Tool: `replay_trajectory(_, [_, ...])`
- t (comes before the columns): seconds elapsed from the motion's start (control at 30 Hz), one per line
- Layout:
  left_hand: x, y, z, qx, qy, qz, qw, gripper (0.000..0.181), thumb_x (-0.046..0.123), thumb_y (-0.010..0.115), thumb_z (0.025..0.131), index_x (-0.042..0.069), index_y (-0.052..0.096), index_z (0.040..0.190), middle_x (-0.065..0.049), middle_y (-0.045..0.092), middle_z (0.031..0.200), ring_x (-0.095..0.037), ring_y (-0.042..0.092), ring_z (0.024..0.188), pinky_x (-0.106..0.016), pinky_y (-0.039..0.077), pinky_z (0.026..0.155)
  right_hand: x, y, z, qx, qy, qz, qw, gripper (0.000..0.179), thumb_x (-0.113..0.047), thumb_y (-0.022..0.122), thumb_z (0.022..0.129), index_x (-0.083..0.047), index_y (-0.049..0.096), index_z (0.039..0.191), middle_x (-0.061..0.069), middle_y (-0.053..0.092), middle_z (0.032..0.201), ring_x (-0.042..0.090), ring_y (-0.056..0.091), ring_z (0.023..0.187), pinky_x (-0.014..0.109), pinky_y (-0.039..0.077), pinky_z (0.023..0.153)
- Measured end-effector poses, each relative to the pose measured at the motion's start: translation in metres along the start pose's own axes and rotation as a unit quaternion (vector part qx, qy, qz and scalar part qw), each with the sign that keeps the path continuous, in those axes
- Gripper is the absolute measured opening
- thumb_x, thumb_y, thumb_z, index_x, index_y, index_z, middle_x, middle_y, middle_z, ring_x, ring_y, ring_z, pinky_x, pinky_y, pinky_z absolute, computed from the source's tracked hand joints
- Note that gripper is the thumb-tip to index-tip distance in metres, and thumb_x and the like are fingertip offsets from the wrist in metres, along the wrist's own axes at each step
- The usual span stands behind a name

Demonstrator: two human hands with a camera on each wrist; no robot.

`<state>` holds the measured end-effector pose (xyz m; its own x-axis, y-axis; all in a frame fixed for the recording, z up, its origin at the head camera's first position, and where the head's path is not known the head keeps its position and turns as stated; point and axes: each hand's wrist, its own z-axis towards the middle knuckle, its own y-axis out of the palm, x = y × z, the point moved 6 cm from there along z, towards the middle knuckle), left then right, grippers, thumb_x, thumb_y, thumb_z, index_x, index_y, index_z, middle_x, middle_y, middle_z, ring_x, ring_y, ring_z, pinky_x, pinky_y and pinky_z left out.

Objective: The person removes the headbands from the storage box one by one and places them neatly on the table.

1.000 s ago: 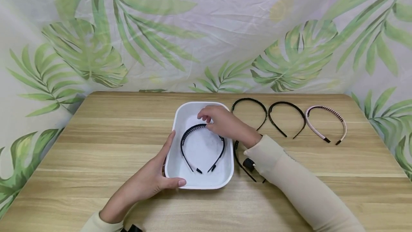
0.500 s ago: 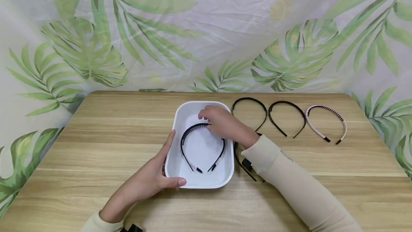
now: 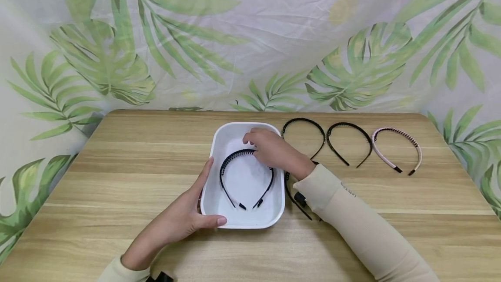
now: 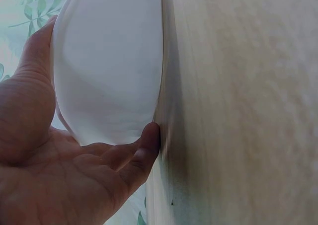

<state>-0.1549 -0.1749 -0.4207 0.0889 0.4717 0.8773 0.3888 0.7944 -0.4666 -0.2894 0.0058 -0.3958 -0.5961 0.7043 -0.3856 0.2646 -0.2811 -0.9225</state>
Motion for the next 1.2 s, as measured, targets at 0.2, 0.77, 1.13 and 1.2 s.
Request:
replay_trajectory(0.2, [-0.0009,0.0005,0.0009,0.001,-0.009,0.007,0.9999,0.132,0.032,0.092,0.081,0.034,-0.006,0.169,-0.007,0.001,0.178,-0.034,0.032,0.153,-0.005,0.028,0.107,-0.0006,-0.0017,-0.0007,0.002,-0.003,0.005,1.0000,0.034,0.004,0.072,0.094,-0.004,0.070,0.127,0.012,0.069,0.115,0.025,0.065,0.108,0.037,0.053,0.094])
replay_trajectory(0.77, [-0.0019,0.0004,0.0017,0.002,-0.006,0.009,0.9999,0.133,0.035,0.092,0.080,0.036,-0.007,0.169,-0.006,0.000,0.178,-0.034,0.028,0.155,-0.001,0.021,0.106,0.0003,-0.0065,-0.0023,0.040,-0.034,0.071,0.9961,0.034,0.011,0.062,0.092,-0.002,0.075,0.121,0.011,0.076,0.110,0.025,0.069,0.102,0.036,0.055,0.090])
replay_trajectory(1.13, [-0.0023,0.0005,0.0017,0.004,-0.013,0.015,0.9998,0.133,0.035,0.092,0.079,0.036,-0.006,0.169,-0.006,0.002,0.178,-0.034,0.028,0.155,-0.002,0.020,0.107,0.0007,-0.0077,-0.0037,0.057,-0.037,0.091,0.9936,0.034,0.011,0.062,0.093,-0.003,0.076,0.120,0.010,0.077,0.109,0.023,0.069,0.098,0.035,0.056,0.087])
replay_trajectory(1.2, [-0.0024,0.0007,0.0016,0.004,-0.013,0.013,0.9998,0.133,0.034,0.093,0.079,0.036,-0.006,0.169,-0.006,0.002,0.178,-0.034,0.026,0.156,-0.002,0.019,0.107,0.0013,-0.0077,-0.0040,0.058,-0.033,0.100,0.9928,0.033,0.010,0.062,0.093,-0.004,0.076,0.120,0.010,0.077,0.108,0.023,0.069,0.098,0.035,0.055,0.087])
